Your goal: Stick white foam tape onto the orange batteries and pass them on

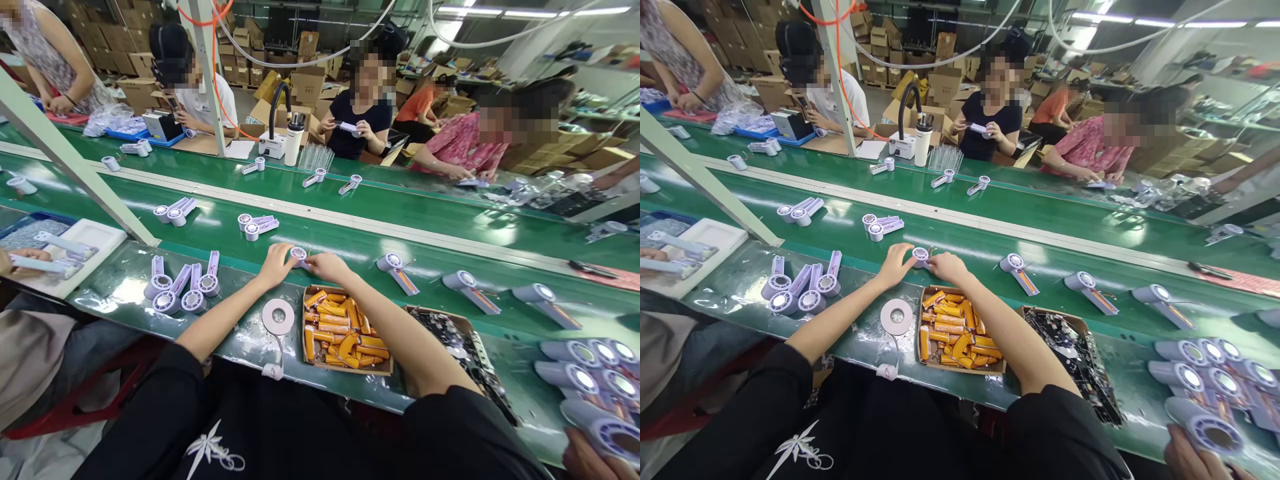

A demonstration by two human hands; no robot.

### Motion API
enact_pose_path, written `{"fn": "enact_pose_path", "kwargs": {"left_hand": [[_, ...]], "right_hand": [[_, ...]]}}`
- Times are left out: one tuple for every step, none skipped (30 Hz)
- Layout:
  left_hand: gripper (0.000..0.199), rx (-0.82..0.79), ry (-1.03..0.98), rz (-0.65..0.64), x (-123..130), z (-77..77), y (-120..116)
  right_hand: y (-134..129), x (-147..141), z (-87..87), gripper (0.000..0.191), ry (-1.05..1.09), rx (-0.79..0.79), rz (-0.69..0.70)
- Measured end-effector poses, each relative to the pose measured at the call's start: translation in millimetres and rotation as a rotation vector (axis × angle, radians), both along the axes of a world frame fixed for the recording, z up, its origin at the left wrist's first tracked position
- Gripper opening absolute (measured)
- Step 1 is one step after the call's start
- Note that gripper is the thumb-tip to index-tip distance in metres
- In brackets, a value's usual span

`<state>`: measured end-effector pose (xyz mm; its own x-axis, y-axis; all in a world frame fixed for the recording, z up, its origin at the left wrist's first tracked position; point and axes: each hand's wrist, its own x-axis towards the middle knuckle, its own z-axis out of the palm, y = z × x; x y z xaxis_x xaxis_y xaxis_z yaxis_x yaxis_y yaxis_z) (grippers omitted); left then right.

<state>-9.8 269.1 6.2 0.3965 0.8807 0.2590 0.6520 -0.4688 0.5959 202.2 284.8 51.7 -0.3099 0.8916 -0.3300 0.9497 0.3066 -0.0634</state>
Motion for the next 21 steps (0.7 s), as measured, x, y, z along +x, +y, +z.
{"fn": "enact_pose_path", "kwargs": {"left_hand": [[0.038, 0.006, 0.006, -0.044, -12, -1.0, -23], [0.038, 0.005, 0.025, -0.114, -26, -2.9, -48], [0.039, 0.001, 0.053, -0.193, -41, -5.6, -72], [0.045, 0.01, 0.1, -0.29, -55, -8.7, -94], [0.051, 0.048, 0.178, -0.381, -69, -11.8, -113], [0.051, 0.086, 0.245, -0.431, -81, -14.7, -128], [0.047, 0.131, 0.303, -0.447, -91, -17.0, -140], [0.041, 0.171, 0.343, -0.427, -98, -18.5, -147], [0.035, 0.198, 0.356, -0.377, -102, -19.0, -150], [0.029, 0.217, 0.348, -0.313, -105, -18.7, -151], [0.024, 0.225, 0.325, -0.252, -105, -17.5, -149], [0.02, 0.218, 0.293, -0.2, -103, -15.8, -146], [0.019, 0.194, 0.257, -0.157, -100, -13.9, -143], [0.019, 0.155, 0.224, -0.124, -97, -12.0, -139], [0.02, 0.113, 0.197, -0.1, -93, -10.0, -136], [0.021, 0.078, 0.177, -0.083, -89, -8.0, -134], [0.023, 0.062, 0.161, -0.072, -86, -5.6, -134], [0.025, 0.075, 0.145, -0.066, -82, -2.5, -134], [0.028, 0.115, 0.13, -0.068, -79, 1.4, -136], [0.033, 0.173, 0.115, -0.074, -76, 6.4, -139], [0.036, 0.237, 0.102, -0.087, -74, 12.4, -143]], "right_hand": [[2, 14, 1.7, 0.039, 0.002, 0.02, -0.036], [3, 28, 3.4, 0.04, 0.0, 0.04, -0.076], [4, 42, 5.0, 0.04, -0.003, 0.057, -0.114], [3, 54, 6.5, 0.04, -0.007, 0.07, -0.149], [1, 64, 8.0, 0.039, -0.006, 0.078, -0.175], [-3, 71, 9.6, 0.038, 0.002, 0.086, -0.191], [-10, 75, 11.4, 0.038, 0.018, 0.096, -0.197], [-18, 76, 13.5, 0.039, 0.04, 0.113, -0.196], [-30, 73, 15.9, 0.04, 0.061, 0.136, -0.188], [-43, 68, 18.6, 0.041, 0.104, 0.157, -0.178], [-59, 60, 21.4, 0.042, 0.182, 0.162, -0.17], [-76, 51, 24.2, 0.042, 0.293, 0.143, -0.163], [-93, 41, 26.7, 0.042, 0.427, 0.102, -0.156], [-109, 31, 28.8, 0.041, 0.566, 0.043, -0.148], [-125, 22, 30.1, 0.04, 0.69, -0.022, -0.141], [-139, 13, 30.6, 0.04, 0.782, -0.084, -0.14], [-150, 6, 29.9, 0.041, 0.836, -0.134, -0.146], [-160, 0, 28.2, 0.042, 0.875, -0.176, -0.161], [-168, -5, 25.5, 0.044, 0.914, -0.214, -0.181], [-174, -9, 22.1, 0.048, 0.96, -0.25, -0.2], [-179, -11, 18.3, 0.052, 1.015, -0.273, -0.218]]}}
